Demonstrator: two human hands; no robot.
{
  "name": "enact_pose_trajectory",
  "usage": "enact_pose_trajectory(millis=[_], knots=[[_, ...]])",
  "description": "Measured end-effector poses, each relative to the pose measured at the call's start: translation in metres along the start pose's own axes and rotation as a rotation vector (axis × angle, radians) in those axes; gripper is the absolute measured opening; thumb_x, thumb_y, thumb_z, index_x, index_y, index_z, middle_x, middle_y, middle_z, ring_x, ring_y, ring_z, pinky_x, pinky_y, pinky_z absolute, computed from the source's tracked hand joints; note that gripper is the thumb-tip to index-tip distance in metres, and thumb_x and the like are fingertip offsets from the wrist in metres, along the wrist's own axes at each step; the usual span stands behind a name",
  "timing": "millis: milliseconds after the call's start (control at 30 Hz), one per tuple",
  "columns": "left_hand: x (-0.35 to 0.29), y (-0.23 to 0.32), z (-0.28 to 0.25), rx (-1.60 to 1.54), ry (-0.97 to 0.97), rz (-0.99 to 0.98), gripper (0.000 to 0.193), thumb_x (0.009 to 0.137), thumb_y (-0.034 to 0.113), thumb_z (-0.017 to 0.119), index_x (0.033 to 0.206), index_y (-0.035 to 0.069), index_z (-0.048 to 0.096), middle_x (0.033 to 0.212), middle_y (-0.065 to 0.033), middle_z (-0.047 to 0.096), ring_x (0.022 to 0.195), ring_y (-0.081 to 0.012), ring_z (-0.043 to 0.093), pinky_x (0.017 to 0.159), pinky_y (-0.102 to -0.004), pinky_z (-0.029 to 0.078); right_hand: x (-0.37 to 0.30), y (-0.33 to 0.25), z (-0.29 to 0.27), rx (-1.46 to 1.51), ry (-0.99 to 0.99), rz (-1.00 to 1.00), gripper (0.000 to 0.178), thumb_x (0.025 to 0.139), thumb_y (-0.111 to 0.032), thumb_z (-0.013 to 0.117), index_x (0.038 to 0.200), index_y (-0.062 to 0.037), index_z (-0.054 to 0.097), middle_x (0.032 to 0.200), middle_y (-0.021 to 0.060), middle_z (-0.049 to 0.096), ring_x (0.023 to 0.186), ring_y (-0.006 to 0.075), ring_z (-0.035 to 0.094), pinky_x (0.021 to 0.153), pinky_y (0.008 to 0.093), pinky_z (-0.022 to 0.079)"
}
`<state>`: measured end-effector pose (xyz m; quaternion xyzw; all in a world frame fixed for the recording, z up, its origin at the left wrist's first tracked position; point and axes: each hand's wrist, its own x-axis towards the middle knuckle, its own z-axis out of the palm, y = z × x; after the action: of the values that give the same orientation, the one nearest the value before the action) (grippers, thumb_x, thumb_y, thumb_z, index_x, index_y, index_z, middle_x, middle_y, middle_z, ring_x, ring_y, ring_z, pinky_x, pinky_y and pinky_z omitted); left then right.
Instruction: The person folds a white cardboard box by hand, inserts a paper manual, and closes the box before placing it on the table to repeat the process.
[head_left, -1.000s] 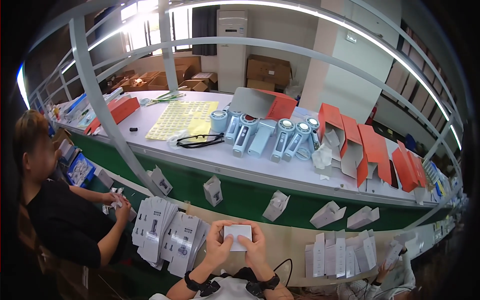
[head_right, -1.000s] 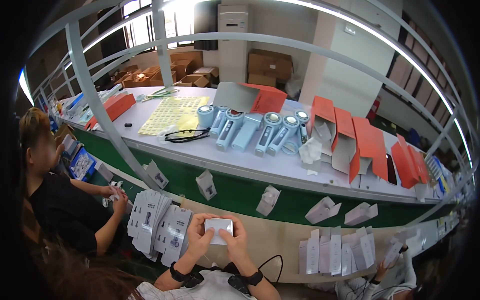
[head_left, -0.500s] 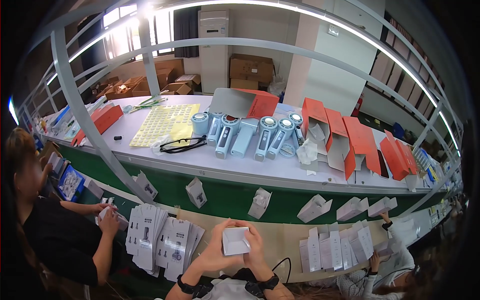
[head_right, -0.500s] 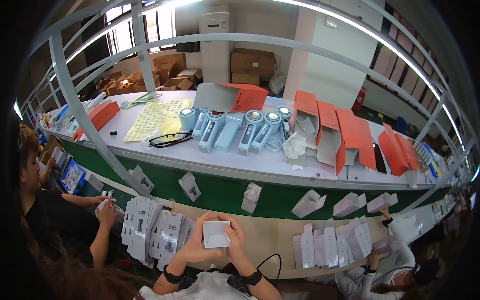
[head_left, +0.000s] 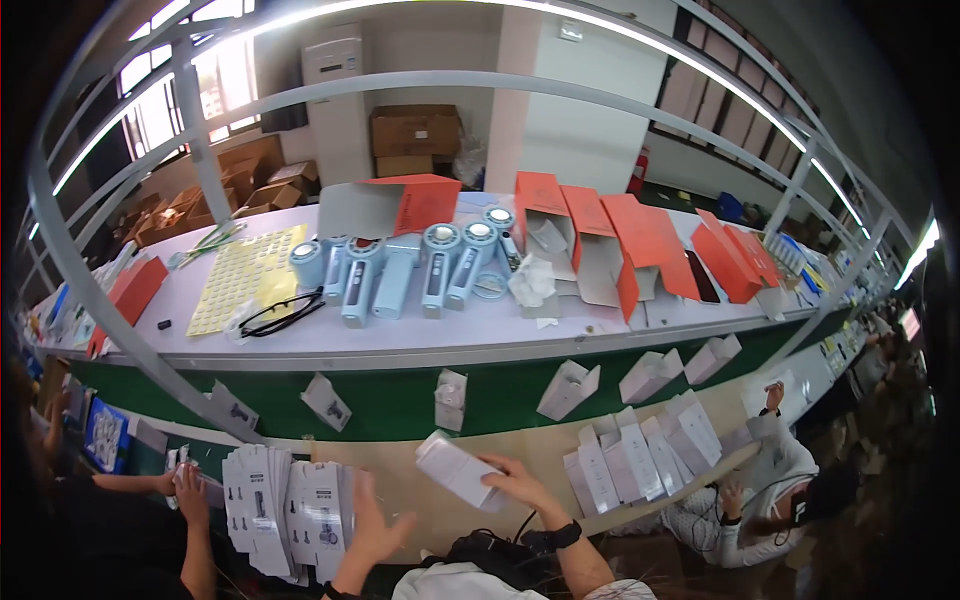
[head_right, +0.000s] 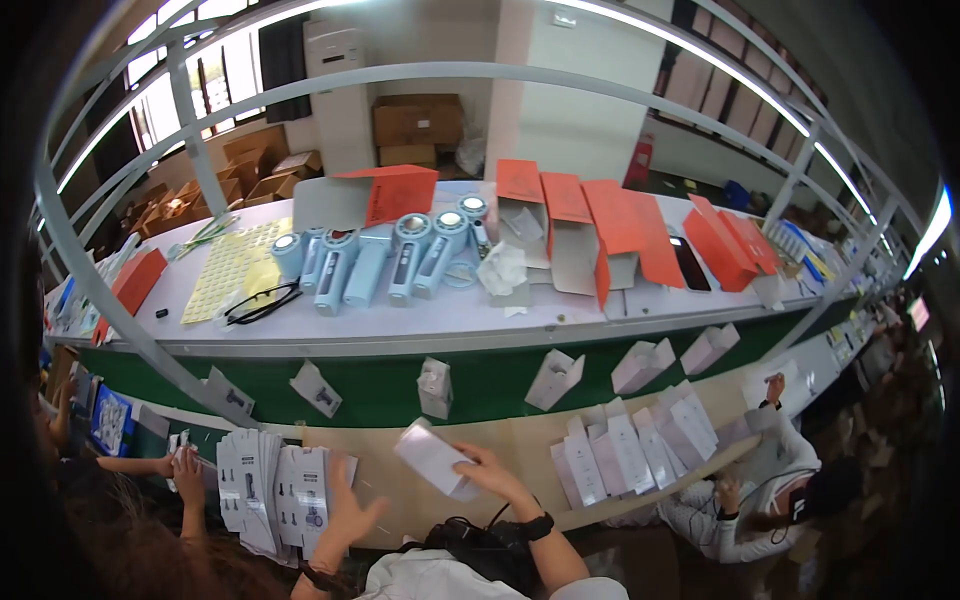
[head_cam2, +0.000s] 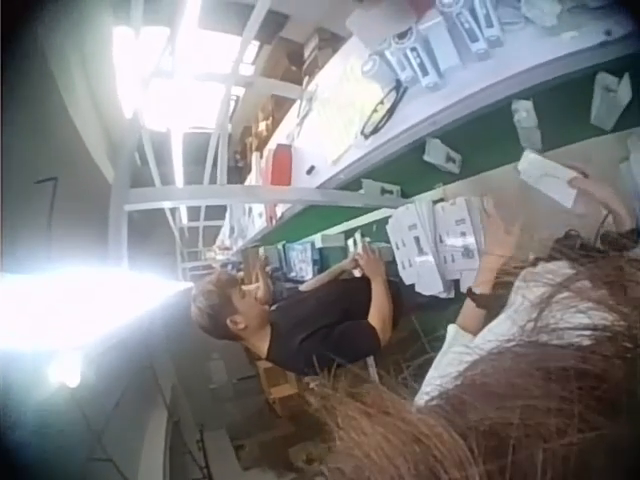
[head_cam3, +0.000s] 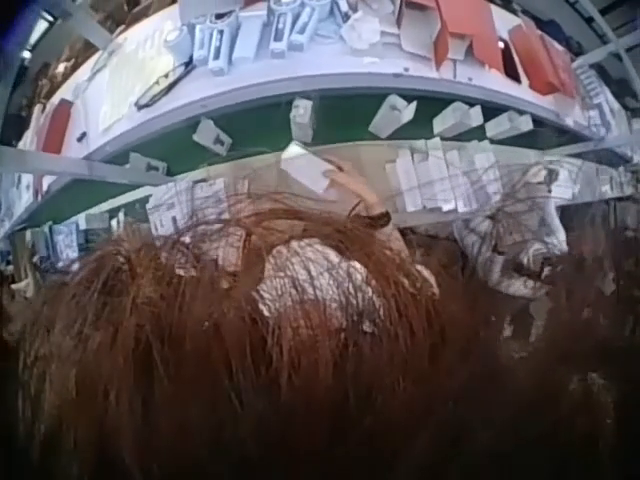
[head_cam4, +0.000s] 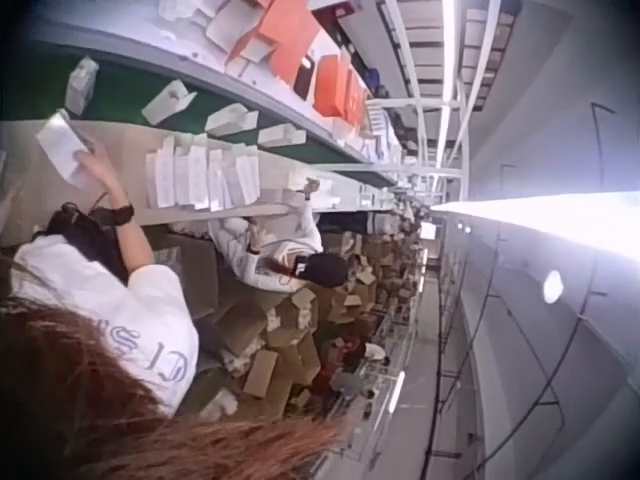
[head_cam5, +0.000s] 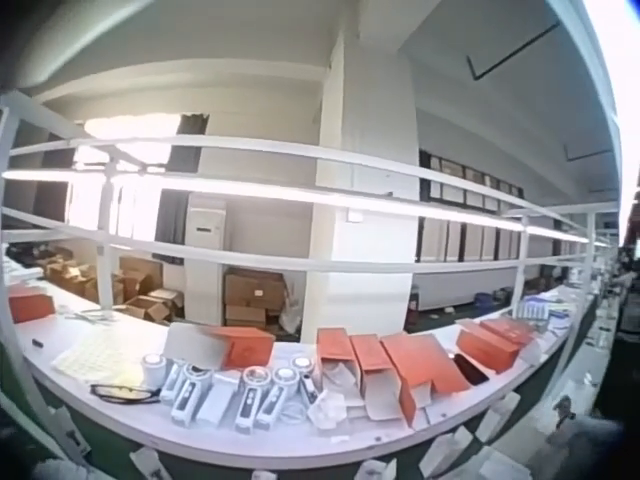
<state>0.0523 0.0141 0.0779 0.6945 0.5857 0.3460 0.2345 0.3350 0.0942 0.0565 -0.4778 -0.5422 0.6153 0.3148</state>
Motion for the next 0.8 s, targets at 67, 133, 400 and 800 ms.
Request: enact_pose_trajectory(millis=[67,133,400,800], knots=[[-0.016,-0.101,0.007,0.462,0.083,-0.328,0.097,0.071,0.035,0.075,0.142,-0.003,0.021,0.145,-0.0345,0.014,0.136,-0.0487,0.013,0.108,-0.0584,0.016,-0.006,0.05,-0.055,-0.567,0.154,-0.224,0.049,0.075,-0.023,0.065,0.118,-0.0021,0.057,0.115,0.016,0.058,0.103,0.0321,0.057,0.09,0.0363,0.046],[-0.042,-0.153,0.013,0.644,0.086,-0.55,0.1,0.07,0.037,0.076,0.142,-0.003,0.02,0.145,-0.035,0.014,0.136,-0.0488,0.011,0.108,-0.0603,0.016,-0.026,0.086,-0.071,-0.928,0.272,0.106,0.058,0.07,-0.022,0.071,0.121,-0.0031,0.052,0.125,0.019,0.049,0.112,0.0389,0.05,0.096,0.0429,0.043],[-0.052,-0.135,-0.008,0.529,-0.025,-0.664,0.11,0.061,0.05,0.077,0.141,-0.002,0.023,0.145,-0.0372,0.011,0.136,-0.0515,0.011,0.101,-0.0689,0.017,-0.11,0.202,-0.086,-1.377,0.686,0.006,0.064,0.067,-0.024,0.071,0.123,-0.0031,0.048,0.132,0.0253,0.043,0.124,0.0408,0.04,0.103,0.0511,0.032],[-0.035,-0.077,-0.037,0.366,0.13,-0.591,0.107,0.049,0.04,0.083,0.139,0.009,0.033,0.133,-0.0272,0.027,0.129,-0.0457,0.019,0.102,-0.0581,0.021,0.018,0.069,-0.03,-0.646,0.3,-0.094,0.023,0.082,-0.01,0.059,0.101,0.002,0.064,0.094,0.0147,0.066,0.09,0.0269,0.064,0.077,0.0384,0.051]])
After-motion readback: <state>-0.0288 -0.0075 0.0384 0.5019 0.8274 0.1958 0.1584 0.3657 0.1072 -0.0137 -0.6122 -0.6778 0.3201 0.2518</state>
